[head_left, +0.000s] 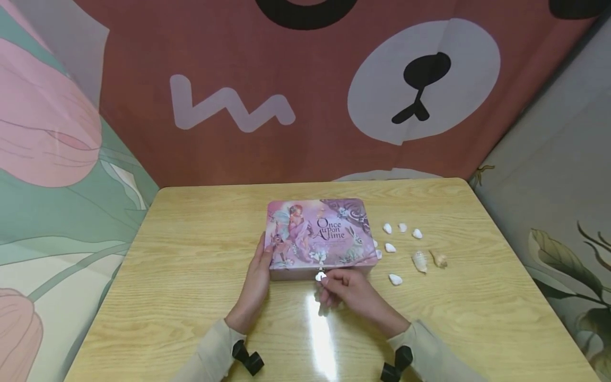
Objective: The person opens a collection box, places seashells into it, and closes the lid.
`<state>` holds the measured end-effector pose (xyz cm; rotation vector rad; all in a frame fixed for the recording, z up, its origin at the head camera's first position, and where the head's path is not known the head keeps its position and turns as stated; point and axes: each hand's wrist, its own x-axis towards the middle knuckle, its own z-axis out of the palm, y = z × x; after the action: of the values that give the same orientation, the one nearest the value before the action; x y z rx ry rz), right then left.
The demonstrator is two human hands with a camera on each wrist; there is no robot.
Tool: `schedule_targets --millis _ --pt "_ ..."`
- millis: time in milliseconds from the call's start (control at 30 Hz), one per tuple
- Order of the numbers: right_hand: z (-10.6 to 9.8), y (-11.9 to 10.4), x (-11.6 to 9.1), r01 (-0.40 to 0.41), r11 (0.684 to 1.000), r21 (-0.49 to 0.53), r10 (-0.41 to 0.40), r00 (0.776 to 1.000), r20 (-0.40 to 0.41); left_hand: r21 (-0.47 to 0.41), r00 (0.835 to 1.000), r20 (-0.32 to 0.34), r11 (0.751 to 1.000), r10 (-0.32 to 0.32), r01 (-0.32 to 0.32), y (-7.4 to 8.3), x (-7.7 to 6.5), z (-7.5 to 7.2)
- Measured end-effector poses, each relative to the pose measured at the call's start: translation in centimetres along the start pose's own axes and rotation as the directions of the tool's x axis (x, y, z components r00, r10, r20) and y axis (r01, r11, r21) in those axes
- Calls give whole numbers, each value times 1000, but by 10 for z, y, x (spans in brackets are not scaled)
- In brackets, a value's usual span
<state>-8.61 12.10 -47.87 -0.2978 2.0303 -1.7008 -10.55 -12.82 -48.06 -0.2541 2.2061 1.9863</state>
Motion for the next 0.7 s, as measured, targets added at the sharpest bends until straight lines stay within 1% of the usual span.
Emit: schedule_targets --millis 133,300,567,700 --pt "0 0 0 1 1000 13 -1 1000 -3 11 1000 7 1000 3 -3 -1 0 -2" --pt "0 -3 -1 17 999 30 -17 1000 8 49 1000 18 999 11 -12 -3 -1 -4" --pt "0 -7 -3 -8 1000 7 8 1000 2 77 998 34 996 46 -48 -4 -2 -7" --pt "-1 -8 -3 5 1000 20 -5 1000 11 91 997 54 994 61 -66 -4 -1 -9"
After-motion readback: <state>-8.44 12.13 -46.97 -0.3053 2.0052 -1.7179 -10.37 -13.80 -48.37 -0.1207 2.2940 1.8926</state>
